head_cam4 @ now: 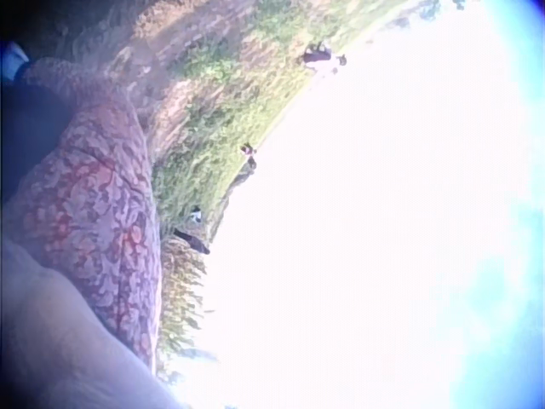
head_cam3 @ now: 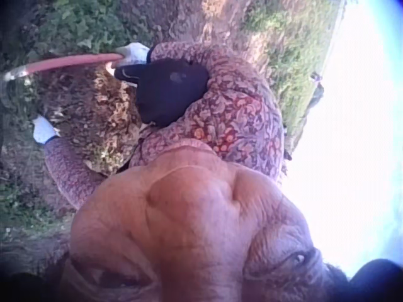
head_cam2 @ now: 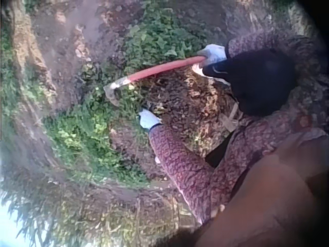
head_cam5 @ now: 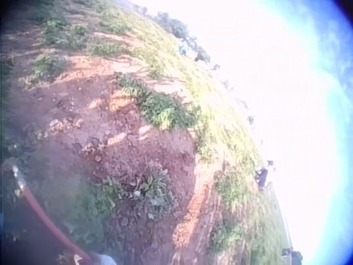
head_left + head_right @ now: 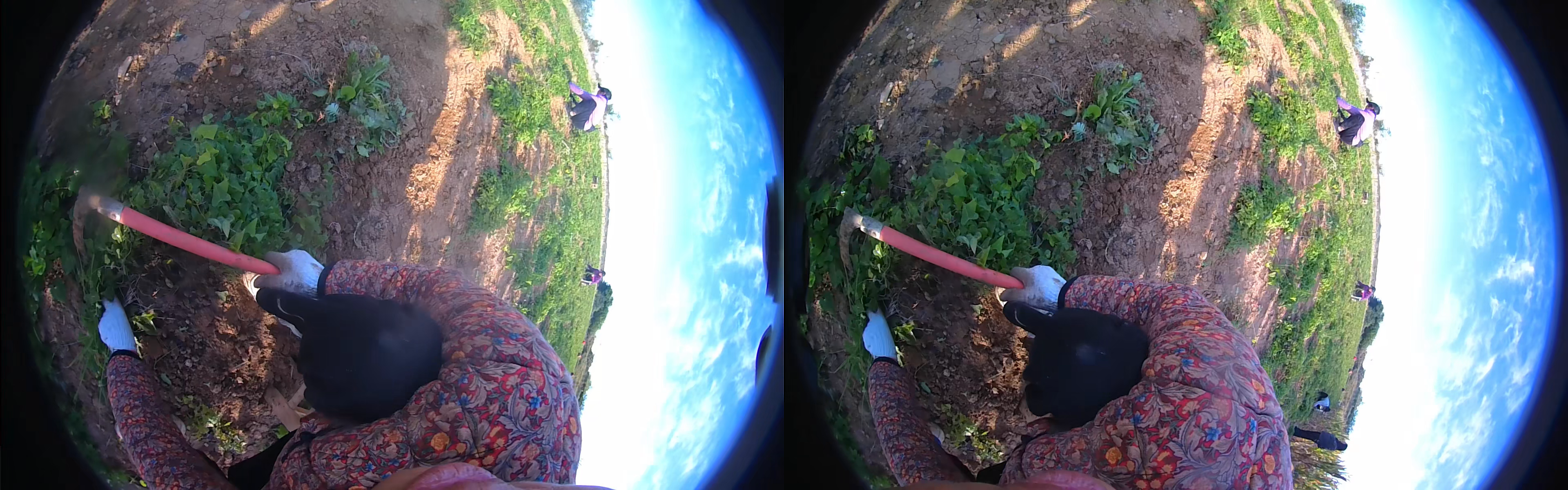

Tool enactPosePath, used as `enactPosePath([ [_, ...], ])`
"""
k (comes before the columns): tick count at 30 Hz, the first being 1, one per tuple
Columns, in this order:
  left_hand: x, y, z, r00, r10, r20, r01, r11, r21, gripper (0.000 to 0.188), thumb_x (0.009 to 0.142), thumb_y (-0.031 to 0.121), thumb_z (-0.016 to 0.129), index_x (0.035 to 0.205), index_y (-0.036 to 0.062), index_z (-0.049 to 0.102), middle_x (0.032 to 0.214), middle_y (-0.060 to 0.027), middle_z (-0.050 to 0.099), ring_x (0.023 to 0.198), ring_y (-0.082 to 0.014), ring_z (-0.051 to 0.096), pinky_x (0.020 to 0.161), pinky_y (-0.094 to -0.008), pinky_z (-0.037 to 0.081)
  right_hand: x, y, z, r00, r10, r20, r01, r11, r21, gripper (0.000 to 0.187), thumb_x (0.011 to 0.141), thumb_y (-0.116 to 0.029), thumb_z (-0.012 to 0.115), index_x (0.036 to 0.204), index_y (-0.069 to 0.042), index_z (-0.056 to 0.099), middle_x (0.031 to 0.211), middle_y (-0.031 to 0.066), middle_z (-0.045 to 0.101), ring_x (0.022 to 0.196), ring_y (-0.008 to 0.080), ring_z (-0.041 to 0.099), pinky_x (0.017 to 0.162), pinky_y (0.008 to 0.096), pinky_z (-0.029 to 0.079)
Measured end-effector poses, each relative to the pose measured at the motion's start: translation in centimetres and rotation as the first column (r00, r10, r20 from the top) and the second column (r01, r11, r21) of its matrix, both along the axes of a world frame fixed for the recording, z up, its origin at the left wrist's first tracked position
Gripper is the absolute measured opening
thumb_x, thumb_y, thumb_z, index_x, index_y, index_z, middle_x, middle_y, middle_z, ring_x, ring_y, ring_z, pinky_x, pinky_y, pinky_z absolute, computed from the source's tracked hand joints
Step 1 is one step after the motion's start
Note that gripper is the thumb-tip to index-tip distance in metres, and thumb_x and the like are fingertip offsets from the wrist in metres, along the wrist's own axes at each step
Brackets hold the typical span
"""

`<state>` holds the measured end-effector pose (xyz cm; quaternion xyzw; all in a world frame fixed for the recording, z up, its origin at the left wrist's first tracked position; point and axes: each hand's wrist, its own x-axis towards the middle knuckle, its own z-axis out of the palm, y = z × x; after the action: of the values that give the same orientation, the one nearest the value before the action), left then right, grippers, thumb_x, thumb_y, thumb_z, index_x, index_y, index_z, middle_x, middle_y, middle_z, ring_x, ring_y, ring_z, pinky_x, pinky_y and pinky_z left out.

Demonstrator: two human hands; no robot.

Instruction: The person uses a hoe to loosen soil around weeds and pulls them out by hand, gathering the removed plants into a bundle held in the left hand. The person moves along a row, repeating the cycle of hoeing and uprooting weeds.

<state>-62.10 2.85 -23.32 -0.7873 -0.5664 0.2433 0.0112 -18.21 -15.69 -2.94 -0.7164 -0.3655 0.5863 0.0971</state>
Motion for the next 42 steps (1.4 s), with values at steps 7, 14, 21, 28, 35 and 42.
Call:
enactPosePath([
  [7, -1.7, 1.5, -0.3, 0.978, -0.198, -0.065, 0.193, 0.978, -0.084, 0.014, 0.087, 0.011, 0.057, 0.089, 0.0097, 0.071, 0.087, -0.0133, 0.067, 0.07, -0.0292, 0.071, 0.056, -0.0398, 0.056, -1.2, 0.7, -0.7, 1.0, -0.019, 0.016, 0.019, 1.0, 0.004, 0.045, 0.084, -0.043, 0.067, 0.104, -0.003, 0.063, 0.086, 0.02, 0.067, 0.084, 0.0363, 0.067, 0.074, 0.0438, 0.05],
  [14, 1.6, 1.1, 4.7, 0.998, -0.061, 0.012, 0.061, 0.998, -0.021, 0.014, 0.083, 0.009, 0.059, 0.086, 0.002, 0.071, 0.077, -0.0159, 0.071, 0.069, -0.0317, 0.072, 0.056, -0.0435, 0.056, -3.2, -0.3, -4.0, 0.99, -0.121, 0.072, 0.122, 0.993, -0.005, 0.039, 0.083, -0.036, 0.072, 0.095, 0.0, 0.063, 0.074, 0.0119, 0.063, 0.067, 0.0185, 0.057, 0.066, 0.0344, 0.048],
  [21, -2.3, -6.0, 8.0, 0.938, -0.216, 0.27, 0.301, 0.896, -0.326, 0.018, 0.089, 0.016, 0.053, 0.106, 0.01, 0.058, 0.096, -0.0113, 0.062, 0.073, -0.0302, 0.069, 0.057, -0.042, 0.055, -2.9, -0.6, -4.6, 0.986, -0.051, 0.157, 0.048, 0.999, 0.025, 0.041, 0.083, -0.037, 0.073, 0.098, 0.0, 0.063, 0.074, 0.0156, 0.063, 0.065, 0.019, 0.056, 0.066, 0.0354, 0.049],
  [28, -1.1, -5.0, 10.8, 0.974, -0.025, 0.224, 0.096, 0.945, -0.314, 0.025, 0.094, 0.024, 0.05, 0.115, 0.0116, 0.057, 0.095, -0.0121, 0.067, 0.075, -0.0306, 0.069, 0.065, -0.0435, 0.056, 2.2, -3.7, -3.7, 0.974, 0.04, 0.224, -0.069, 0.99, 0.121, 0.03, 0.084, -0.027, 0.073, 0.096, -0.001, 0.062, 0.077, 0.0163, 0.066, 0.066, 0.0164, 0.06, 0.066, 0.0343, 0.051],
  [35, -7.5, -2.1, 8.4, 0.997, -0.073, -0.019, 0.07, 0.989, -0.13, 0.014, 0.088, 0.012, 0.053, 0.101, 0.008, 0.059, 0.102, -0.0119, 0.064, 0.074, -0.0274, 0.07, 0.056, -0.0409, 0.056, 2.1, -1.3, -2.9, 0.854, 0.241, 0.462, -0.298, 0.953, 0.053, 0.037, 0.083, -0.04, 0.073, 0.09, -0.006, 0.061, 0.072, 0.0173, 0.064, 0.064, 0.0324, 0.064, 0.061, 0.039, 0.051],
  [42, -5.3, -5.2, 11.1, 0.969, -0.209, 0.131, 0.242, 0.903, -0.355, 0.024, 0.098, 0.025, 0.043, 0.11, 0.0086, 0.057, 0.101, -0.0154, 0.067, 0.088, -0.03, 0.068, 0.07, -0.0428, 0.056, -4.5, 4.4, -5.8, 0.951, 0.145, 0.274, -0.154, 0.988, 0.014, 0.046, 0.086, -0.047, 0.068, 0.093, -0.003, 0.062, 0.08, 0.0238, 0.065, 0.076, 0.0406, 0.064, 0.068, 0.042, 0.05],
])
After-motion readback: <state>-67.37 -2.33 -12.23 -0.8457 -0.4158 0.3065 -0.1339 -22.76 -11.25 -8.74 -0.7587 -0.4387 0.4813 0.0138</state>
